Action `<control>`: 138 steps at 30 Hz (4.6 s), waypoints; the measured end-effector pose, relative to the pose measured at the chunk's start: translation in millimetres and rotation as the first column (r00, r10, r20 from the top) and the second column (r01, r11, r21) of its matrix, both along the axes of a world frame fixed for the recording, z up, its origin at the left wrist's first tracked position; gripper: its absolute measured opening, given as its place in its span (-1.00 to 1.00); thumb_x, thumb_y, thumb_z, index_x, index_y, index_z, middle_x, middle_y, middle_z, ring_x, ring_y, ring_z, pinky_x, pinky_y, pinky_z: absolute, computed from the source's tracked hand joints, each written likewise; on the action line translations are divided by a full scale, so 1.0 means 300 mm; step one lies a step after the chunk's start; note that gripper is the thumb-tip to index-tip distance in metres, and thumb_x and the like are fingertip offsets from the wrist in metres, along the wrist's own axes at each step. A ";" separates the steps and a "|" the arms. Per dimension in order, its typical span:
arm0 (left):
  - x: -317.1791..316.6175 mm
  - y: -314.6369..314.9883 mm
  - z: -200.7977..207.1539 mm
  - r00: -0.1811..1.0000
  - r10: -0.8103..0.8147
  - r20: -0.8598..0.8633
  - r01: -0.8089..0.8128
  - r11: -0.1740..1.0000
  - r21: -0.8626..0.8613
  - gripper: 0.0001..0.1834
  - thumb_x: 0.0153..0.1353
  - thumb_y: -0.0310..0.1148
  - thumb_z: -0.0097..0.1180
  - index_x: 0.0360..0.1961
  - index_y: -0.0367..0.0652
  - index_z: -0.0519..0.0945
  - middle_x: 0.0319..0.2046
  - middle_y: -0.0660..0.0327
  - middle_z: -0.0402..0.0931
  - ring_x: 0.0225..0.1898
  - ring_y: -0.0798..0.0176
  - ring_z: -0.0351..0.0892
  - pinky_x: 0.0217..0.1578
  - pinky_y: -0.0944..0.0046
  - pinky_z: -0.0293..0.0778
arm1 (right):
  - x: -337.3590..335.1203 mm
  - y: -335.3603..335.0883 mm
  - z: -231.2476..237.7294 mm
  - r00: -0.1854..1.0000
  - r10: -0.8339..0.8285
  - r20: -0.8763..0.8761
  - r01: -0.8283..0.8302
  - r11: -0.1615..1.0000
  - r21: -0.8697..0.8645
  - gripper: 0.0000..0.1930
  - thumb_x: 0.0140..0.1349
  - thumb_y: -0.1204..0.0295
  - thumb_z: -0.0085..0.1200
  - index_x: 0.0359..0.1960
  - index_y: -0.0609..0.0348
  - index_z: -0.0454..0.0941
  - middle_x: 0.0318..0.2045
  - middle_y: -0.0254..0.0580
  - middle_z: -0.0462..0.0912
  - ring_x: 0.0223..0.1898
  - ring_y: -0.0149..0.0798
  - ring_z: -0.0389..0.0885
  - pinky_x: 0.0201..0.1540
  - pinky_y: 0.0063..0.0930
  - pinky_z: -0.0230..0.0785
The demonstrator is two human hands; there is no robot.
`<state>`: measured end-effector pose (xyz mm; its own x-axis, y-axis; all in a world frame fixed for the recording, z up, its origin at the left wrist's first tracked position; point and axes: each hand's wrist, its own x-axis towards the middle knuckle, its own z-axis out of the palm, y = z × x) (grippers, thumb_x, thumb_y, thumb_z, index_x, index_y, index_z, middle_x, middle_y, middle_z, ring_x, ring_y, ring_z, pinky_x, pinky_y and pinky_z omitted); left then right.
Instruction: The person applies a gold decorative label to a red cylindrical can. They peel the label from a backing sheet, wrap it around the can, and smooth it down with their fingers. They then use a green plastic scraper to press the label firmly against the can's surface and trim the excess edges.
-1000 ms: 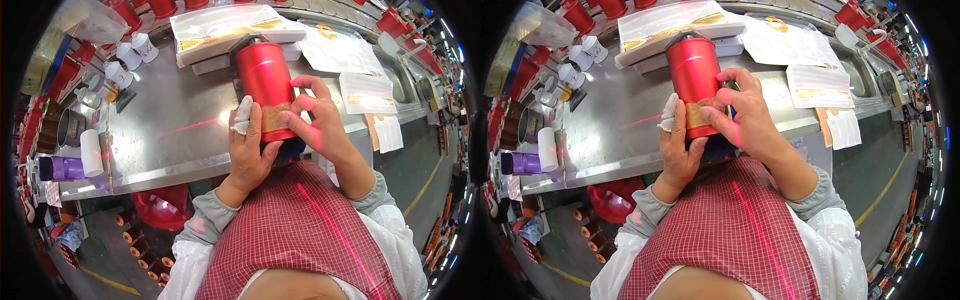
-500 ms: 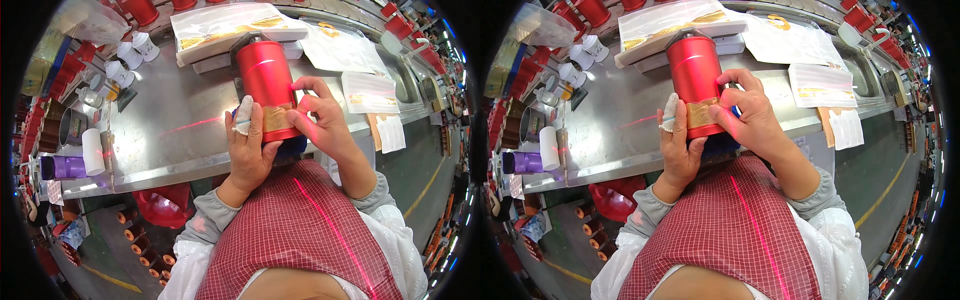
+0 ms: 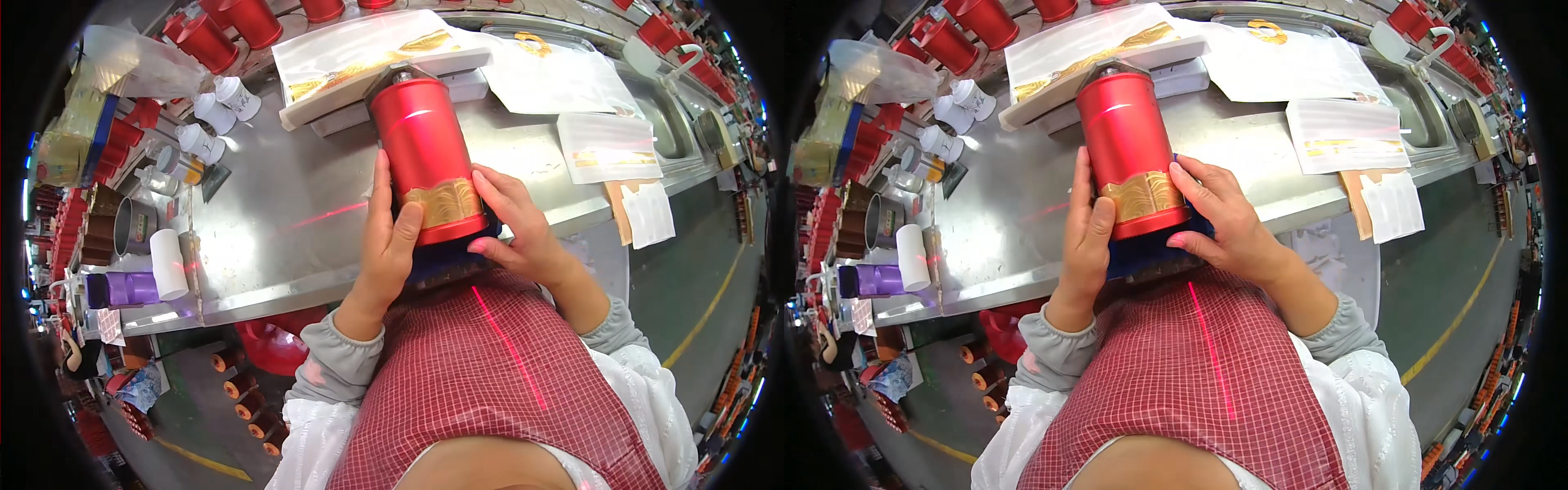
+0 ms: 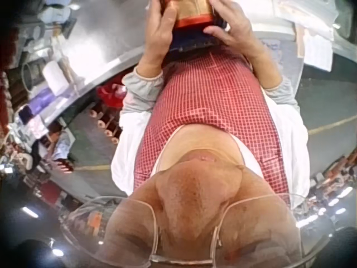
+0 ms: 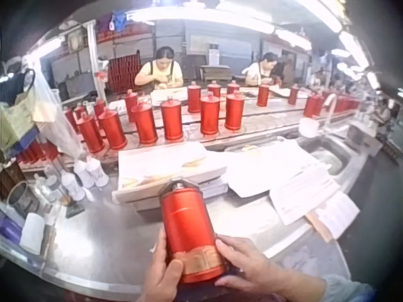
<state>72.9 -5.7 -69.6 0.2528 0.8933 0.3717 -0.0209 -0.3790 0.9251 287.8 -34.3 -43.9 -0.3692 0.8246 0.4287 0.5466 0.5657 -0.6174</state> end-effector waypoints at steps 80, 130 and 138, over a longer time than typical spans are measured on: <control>0.023 -0.074 0.030 0.903 0.255 -0.347 -0.176 0.954 0.244 0.14 0.14 0.04 0.31 0.44 -0.40 -0.12 0.36 -0.21 0.10 0.35 -0.11 0.23 0.30 0.06 0.21 | 0.051 0.140 0.099 0.844 -0.181 -0.505 0.027 0.954 -0.297 -0.72 0.27 0.49 0.11 0.01 0.22 0.46 -0.21 -0.26 0.62 -0.16 -0.47 0.55 -0.09 -0.55 0.44; 0.026 -0.015 0.088 0.692 0.468 -0.550 -0.106 0.819 0.563 0.19 -0.03 0.09 0.39 0.37 -0.56 0.06 0.15 -0.40 0.32 0.03 -0.37 0.46 0.08 -0.10 0.41 | -0.059 0.086 0.109 0.974 -0.158 -0.163 0.110 0.956 -0.271 -0.80 0.22 0.30 0.24 -0.46 0.14 0.61 0.03 -0.03 0.46 0.13 -0.04 0.37 0.19 -0.17 0.22; 0.031 -0.019 0.097 0.695 0.475 -0.539 -0.102 0.808 0.581 0.18 -0.03 0.06 0.40 0.37 -0.54 0.06 0.22 -0.44 0.23 0.13 -0.39 0.40 0.14 -0.11 0.36 | -0.034 0.083 0.109 0.981 -0.190 -0.036 0.178 0.960 -0.216 -0.79 0.29 0.31 0.15 -0.40 0.19 0.58 0.07 0.06 0.43 0.14 0.07 0.35 0.21 -0.12 0.19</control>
